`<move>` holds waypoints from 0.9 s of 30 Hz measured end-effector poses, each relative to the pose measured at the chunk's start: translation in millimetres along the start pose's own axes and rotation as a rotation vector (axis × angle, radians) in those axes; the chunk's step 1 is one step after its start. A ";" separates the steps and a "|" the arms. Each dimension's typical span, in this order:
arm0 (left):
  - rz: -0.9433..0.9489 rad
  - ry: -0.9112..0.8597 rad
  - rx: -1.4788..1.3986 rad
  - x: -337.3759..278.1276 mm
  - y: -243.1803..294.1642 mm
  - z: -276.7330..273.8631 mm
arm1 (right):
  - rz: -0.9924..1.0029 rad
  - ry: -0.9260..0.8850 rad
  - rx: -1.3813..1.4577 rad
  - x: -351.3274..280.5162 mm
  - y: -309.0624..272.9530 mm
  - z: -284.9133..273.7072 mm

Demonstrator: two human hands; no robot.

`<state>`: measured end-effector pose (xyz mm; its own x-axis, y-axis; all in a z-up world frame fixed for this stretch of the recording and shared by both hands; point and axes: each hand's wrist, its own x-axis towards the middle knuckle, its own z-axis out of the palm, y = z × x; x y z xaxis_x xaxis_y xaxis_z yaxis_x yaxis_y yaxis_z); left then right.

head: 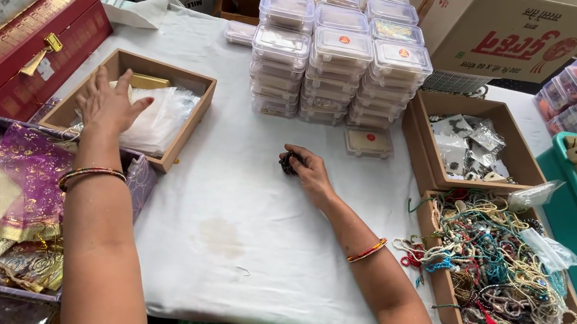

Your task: The person packs a small item into a beige cloth pouch and ties it closed. They then place a beaded necklace into a small plastic bag and wrap it in a purple decorative cloth.

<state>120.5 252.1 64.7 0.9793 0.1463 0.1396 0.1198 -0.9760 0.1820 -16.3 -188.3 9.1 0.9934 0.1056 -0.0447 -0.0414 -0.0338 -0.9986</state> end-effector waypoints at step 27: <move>0.412 0.915 -0.355 -13.2 76.7 -31.3 | -0.039 -0.013 -0.006 4.6 10.9 -3.6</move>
<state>111.7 180.4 107.3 0.4209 0.0256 0.9068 -0.3918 -0.8964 0.2072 -11.8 -191.8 -1.9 0.9927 0.1201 -0.0065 -0.0022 -0.0356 -0.9994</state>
